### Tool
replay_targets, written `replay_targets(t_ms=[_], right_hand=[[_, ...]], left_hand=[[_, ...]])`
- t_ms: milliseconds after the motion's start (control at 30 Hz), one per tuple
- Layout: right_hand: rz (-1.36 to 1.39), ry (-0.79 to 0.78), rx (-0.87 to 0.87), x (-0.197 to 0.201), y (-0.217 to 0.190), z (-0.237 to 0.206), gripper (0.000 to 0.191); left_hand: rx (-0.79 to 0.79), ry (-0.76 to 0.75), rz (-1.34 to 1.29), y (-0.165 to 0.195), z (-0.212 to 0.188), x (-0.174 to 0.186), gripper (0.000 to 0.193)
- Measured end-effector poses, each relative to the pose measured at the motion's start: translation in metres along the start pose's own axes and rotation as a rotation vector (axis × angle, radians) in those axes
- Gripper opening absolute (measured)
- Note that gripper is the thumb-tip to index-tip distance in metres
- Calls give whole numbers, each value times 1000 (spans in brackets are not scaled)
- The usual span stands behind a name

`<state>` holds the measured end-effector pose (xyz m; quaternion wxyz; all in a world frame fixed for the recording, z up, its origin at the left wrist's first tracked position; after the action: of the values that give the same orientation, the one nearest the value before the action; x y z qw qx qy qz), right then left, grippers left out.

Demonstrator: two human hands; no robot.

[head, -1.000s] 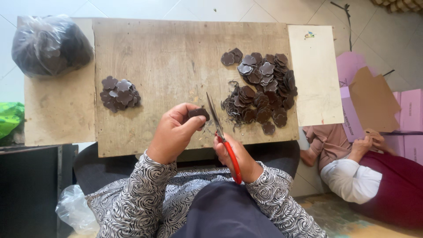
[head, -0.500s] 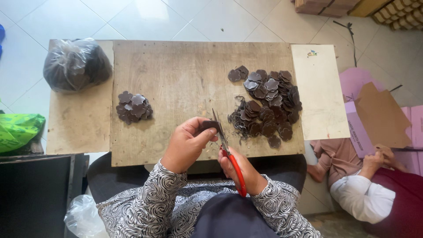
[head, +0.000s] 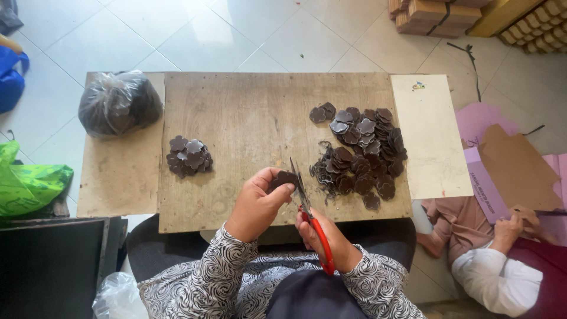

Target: The person sits at a workbench and uses red-handled scissors to trim excess material from dark flower-shaped fabric pieces one at a time, placing each trimmed piece onto a growing pile on the board. Occasionally the person gathers the trimmed pieces together by hand.

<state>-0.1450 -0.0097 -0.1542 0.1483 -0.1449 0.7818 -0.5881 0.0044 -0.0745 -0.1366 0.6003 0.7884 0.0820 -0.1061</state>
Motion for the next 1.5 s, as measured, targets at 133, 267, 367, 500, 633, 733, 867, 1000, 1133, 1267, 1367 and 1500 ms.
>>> replay_targets(t_ms=[133, 267, 367, 500, 633, 733, 867, 1000, 1133, 1267, 1367, 1500], right_hand=[[-6, 12, -14, 0, -1, 2, 50], [-36, 12, -5, 1, -4, 2, 49], [-53, 10, -15, 1, -4, 0, 49], [-49, -5, -24, -1, -5, 1, 49], [-51, 10, -17, -1, -4, 3, 49], [-54, 14, -23, 0, -3, 4, 48], [-41, 22, -5, -1, -7, 5, 47], [-34, 18, -2, -2, -9, 6, 49], [-57, 25, -27, -2, -6, 7, 51], [-50, 27, -18, -1, -7, 7, 54], [-53, 30, -5, 1, -8, 4, 56], [37, 25, 21, 1, -5, 4, 58]], left_hand=[[-3, 3, -19, 1, 1, -1, 14], [-7, 0, -28, 1, 1, 0, 13], [19, -3, -39, -1, 0, 0, 12], [-9, 11, -18, 0, 1, 1, 13], [-9, 18, -17, 0, 2, 2, 12], [-17, 16, -21, 3, 3, 2, 12], [-33, 23, -16, 9, 3, 2, 14], [0, 31, -7, 13, 1, 3, 15], [40, 55, 52, 11, 0, 6, 14], [20, 54, 28, 12, -1, 4, 15], [-25, 25, -29, 18, -2, -1, 18], [-1, 47, -50, 19, -3, 0, 22]])
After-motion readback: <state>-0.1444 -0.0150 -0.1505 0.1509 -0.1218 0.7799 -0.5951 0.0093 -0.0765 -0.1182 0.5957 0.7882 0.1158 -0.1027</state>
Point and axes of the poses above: each hand's wrist, its own z-axis towards the middle knuckle, its own x-axis out of the back of the hand, y = z × x, the point moved 7 cm from there along z, towards the middle knuckle, and after that the axes turned 7 degrees about y, right-handed, at the moved point
